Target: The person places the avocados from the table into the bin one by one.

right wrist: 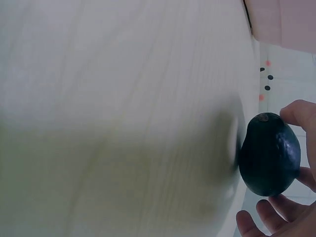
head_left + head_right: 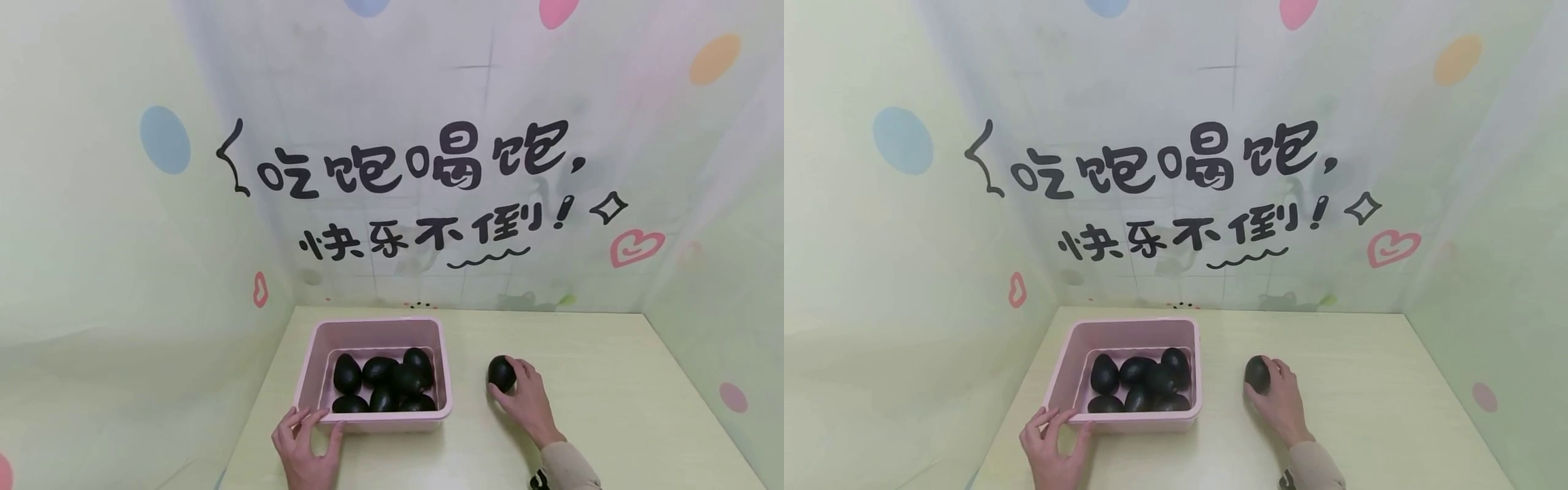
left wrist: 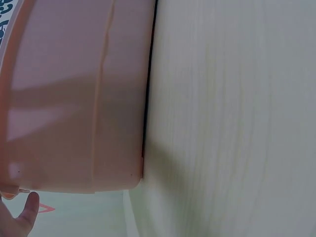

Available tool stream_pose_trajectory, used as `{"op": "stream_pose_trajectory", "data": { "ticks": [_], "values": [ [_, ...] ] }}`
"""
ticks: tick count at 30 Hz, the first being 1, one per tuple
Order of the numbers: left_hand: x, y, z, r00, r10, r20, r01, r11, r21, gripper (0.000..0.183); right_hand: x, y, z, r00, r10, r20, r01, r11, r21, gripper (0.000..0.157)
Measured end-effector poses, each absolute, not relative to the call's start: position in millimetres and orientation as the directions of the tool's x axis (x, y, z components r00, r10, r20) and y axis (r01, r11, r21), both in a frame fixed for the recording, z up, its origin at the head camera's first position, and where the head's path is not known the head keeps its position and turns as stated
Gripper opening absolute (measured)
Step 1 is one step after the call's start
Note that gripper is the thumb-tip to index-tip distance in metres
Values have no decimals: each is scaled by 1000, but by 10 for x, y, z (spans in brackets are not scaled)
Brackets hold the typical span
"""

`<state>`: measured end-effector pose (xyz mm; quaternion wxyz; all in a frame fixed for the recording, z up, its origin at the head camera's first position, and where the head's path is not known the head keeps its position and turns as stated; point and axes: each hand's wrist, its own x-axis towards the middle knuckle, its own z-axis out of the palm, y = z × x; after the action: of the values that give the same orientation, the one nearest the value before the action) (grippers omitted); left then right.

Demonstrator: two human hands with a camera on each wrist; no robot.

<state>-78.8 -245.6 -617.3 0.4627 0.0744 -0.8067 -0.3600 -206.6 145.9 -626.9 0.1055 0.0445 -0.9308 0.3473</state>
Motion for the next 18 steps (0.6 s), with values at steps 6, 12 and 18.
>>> {"op": "stream_pose_trajectory", "data": {
  "ticks": [6, 12, 18],
  "values": [
    [-791, -2459, -6175, -558, -450, 697, 215, 733, 645, 43, -2076, 1467, -6300, -978, -23, 206, -150, 764, -628, 69],
    [-801, -2464, -6195, -547, -441, 711, 229, 738, 634, 43, -2089, 1450, -6327, -976, -33, 215, -166, 750, -640, 70],
    [-783, -2451, -6172, -595, -468, 653, 178, 715, 676, 39, -2105, 1439, -6328, -981, -37, 190, -153, 745, -650, 74]
  ]
}}
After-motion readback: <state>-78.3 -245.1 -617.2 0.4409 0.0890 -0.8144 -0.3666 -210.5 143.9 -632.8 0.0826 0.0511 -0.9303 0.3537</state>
